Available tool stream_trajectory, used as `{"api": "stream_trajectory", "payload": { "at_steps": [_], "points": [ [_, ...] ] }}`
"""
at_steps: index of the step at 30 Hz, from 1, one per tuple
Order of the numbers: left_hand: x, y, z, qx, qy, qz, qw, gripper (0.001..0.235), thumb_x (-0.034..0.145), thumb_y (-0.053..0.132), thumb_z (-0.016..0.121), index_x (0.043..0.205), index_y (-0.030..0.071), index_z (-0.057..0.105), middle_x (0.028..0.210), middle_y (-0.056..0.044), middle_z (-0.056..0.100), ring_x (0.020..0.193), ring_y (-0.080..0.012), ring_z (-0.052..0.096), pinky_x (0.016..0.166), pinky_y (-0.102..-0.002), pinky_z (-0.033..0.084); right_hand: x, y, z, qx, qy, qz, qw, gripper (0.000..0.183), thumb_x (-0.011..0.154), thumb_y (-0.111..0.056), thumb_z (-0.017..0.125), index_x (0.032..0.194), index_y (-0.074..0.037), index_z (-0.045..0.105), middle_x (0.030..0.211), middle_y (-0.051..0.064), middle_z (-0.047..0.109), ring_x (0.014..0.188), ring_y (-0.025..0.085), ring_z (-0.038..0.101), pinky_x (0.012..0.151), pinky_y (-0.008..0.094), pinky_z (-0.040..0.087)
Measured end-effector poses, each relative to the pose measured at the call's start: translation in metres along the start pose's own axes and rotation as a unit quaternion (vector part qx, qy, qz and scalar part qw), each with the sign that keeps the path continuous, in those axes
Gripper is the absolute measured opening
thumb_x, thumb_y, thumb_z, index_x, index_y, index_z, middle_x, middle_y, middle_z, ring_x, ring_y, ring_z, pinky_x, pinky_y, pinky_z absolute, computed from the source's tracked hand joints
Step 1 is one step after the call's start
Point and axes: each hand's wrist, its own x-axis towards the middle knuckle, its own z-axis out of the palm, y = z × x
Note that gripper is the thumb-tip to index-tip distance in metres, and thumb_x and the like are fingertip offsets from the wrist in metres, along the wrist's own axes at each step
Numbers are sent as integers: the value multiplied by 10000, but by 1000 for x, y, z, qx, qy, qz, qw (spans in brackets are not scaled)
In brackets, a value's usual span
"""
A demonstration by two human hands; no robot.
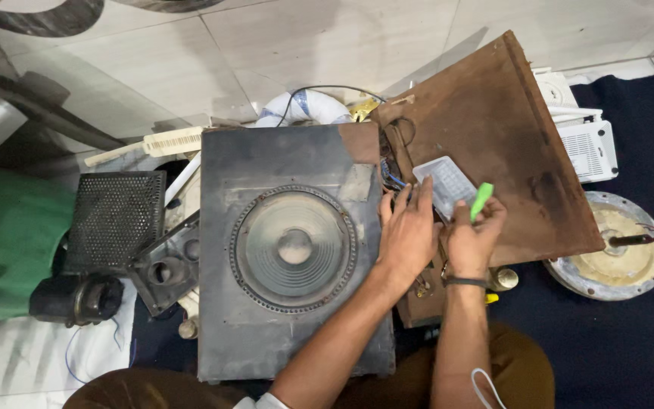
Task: The person sits on the floor and uses a green-handled screwdriver to manipulate small components inside a plastic case placed on a disassembled fan motor housing. They repeatedly pick up, adjust, and place small parts while working on the electronics.
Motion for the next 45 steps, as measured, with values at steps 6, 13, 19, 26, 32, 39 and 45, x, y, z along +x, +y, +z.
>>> {"api": "stream_trajectory", "payload": {
  "at_steps": [6, 13, 19, 26, 32, 39, 45],
  "points": [
    [-1, -1, -6, -22, 17, 24, 999, 839, 804, 113, 732, 1521, -75, 339, 1458, -227, 553, 1418, -360, 457, 1187, -573, 227, -3, -63, 12, 122, 50, 168, 977, 325, 1013, -55, 625, 1280, -110, 447, 880, 15, 567, 568, 65, 481, 390, 198, 309],
    [-1, -7, -8, -70, 43, 22, 996, 838, 854, 69, 678, 1543, -124, 243, 1520, -312, 463, 1457, -380, 406, 1185, -513, 245, -9, -94, 14, 235, -19, 177, 955, 145, 1028, -67, 617, 1089, -88, 487, 848, 11, 522, 588, 66, 477, 421, 188, 311],
    [10, -16, 4, -44, 70, 33, 996, 731, 849, -1, 600, 1503, -169, 321, 1508, -328, 487, 1438, -380, 470, 1188, -461, 309, -13, -106, 15, 254, -15, 198, 947, 106, 1033, -85, 601, 1056, -97, 498, 871, 9, 541, 592, 54, 454, 433, 180, 307],
    [39, -15, 22, 74, 48, -10, 996, 448, 836, 36, 582, 1271, -69, 608, 1134, -201, 705, 1098, -338, 628, 937, -438, 453, -4, -93, 10, 251, 10, 202, 946, 118, 1026, -106, 611, 1009, -120, 495, 844, 12, 548, 562, 60, 445, 417, 189, 300],
    [48, -19, 41, 128, 69, -29, 989, 162, 894, 94, 558, 949, 80, 710, 1003, -124, 718, 1019, -296, 631, 881, -431, 449, -5, -87, 8, 245, 12, 205, 948, 128, 1027, -142, 637, 1011, -123, 512, 839, 3, 552, 558, 52, 432, 416, 186, 300],
    [58, -23, 58, 163, 72, -48, 983, 165, 895, 120, 566, 943, 94, 722, 1001, -111, 709, 1025, -286, 620, 878, -423, 439, -6, -90, 9, 243, 12, 201, 949, 151, 1038, -170, 649, 1010, -113, 512, 838, -9, 542, 562, 46, 416, 416, 182, 297],
    [67, -23, 61, 183, 30, -48, 981, 193, 883, 137, 566, 952, 95, 741, 1032, -86, 714, 1054, -271, 615, 887, -431, 414, -4, -89, 7, 230, 25, 183, 956, 160, 1024, -159, 650, 1056, -169, 494, 799, -35, 487, 551, 44, 403, 415, 182, 299]
  ]
}}
